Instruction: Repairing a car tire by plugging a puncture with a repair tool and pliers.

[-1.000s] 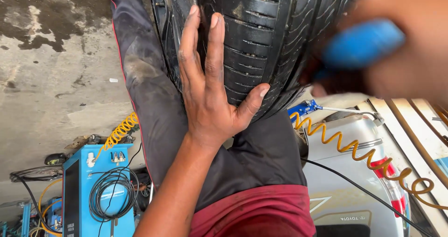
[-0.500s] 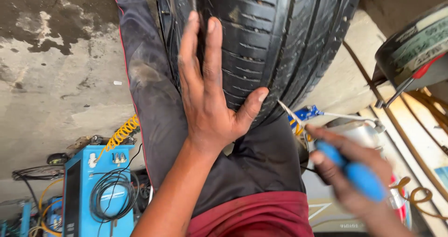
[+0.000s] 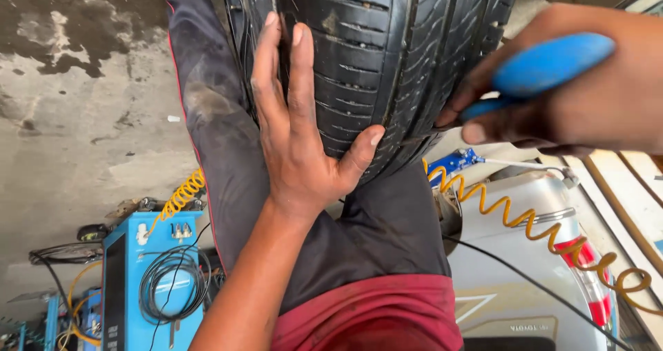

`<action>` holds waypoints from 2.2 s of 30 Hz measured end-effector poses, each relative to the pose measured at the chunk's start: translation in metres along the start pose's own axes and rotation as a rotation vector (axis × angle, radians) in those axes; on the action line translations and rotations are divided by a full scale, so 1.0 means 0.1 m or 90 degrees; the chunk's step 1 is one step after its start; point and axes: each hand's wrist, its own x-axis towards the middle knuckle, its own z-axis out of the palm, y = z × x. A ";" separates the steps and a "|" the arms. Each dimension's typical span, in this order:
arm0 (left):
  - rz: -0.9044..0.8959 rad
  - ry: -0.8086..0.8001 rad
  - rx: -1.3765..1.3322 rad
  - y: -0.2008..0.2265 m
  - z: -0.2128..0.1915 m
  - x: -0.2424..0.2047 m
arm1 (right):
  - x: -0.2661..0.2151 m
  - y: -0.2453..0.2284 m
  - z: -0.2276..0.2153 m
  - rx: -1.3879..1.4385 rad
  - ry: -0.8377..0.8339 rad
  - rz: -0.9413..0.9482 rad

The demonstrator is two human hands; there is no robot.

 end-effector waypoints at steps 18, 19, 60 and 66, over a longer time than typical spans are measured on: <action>0.003 0.012 0.029 0.11 0.03 0.12 | -0.56 0.05 1.68 -0.093 0.479 -0.208; -0.002 0.008 0.028 0.11 0.03 0.12 | -0.51 0.07 1.79 0.012 0.553 -0.262; 0.034 0.025 0.028 0.14 0.15 0.14 | -0.62 -0.40 0.54 -0.378 0.142 -0.072; 0.046 0.037 0.053 0.18 0.24 0.15 | -0.49 -0.67 0.13 -0.391 0.079 -0.013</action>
